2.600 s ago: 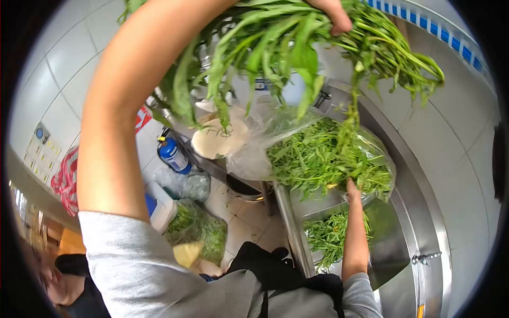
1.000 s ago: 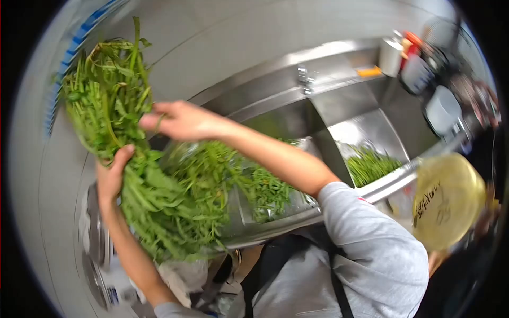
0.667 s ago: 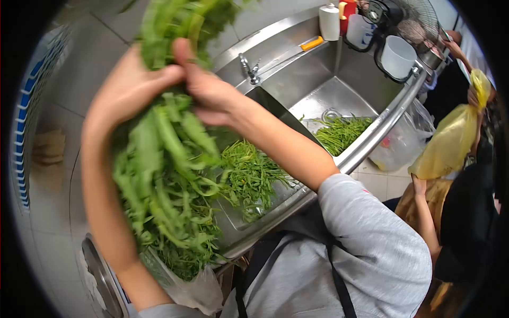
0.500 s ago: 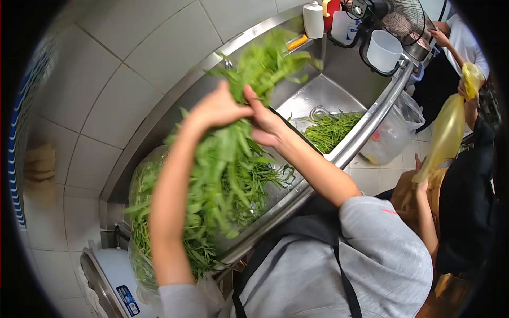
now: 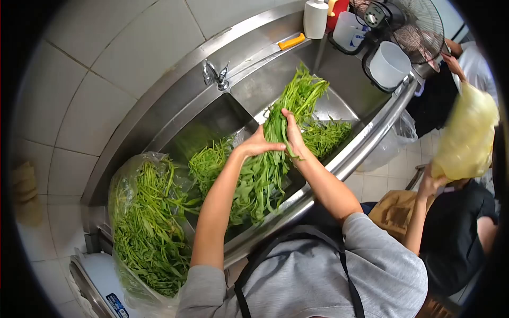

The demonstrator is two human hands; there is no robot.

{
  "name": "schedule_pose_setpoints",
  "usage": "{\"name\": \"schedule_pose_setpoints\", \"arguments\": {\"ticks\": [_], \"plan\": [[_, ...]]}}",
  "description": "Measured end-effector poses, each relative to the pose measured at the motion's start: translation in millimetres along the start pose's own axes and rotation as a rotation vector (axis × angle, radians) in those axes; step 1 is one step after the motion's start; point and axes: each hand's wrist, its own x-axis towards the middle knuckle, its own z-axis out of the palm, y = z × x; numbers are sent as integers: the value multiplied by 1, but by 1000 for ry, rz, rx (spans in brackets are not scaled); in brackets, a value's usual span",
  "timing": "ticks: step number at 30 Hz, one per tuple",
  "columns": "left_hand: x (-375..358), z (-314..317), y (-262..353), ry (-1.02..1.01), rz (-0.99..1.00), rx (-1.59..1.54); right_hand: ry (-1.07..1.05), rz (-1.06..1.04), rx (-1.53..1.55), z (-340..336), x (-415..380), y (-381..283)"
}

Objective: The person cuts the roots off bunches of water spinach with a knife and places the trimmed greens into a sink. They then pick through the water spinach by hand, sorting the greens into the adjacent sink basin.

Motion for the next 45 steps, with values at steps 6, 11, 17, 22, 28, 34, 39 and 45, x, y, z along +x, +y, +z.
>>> {"name": "schedule_pose_setpoints", "arguments": {"ticks": [6, 11, 17, 22, 28, 34, 39, 45], "plan": [[43, 5, -33, 60, -176, -377, -135, 404, -985, -17, 29, -102], [26, -14, -25, 26, -537, -976, 76, -427, -2088, -13, 197, -211], [33, -14, -37, 69, -458, -773, -67, -1104, -2727, -2, 330, -202], [74, 11, -22, -67, -336, -424, -263, -1065, -2740, 2, 334, -205], [115, 66, -2, -195, -568, 393, -483, -734, -2536, 9, 245, -254], [142, 115, -24, -510, -677, 492, -399, -161, -2608, 70, 120, -321], [141, 149, -48, -510, -664, 402, -619, 166, -2670, 37, 92, -316], [120, 149, -34, -337, -757, 404, -723, 604, -2761, -22, 76, -242]]}}
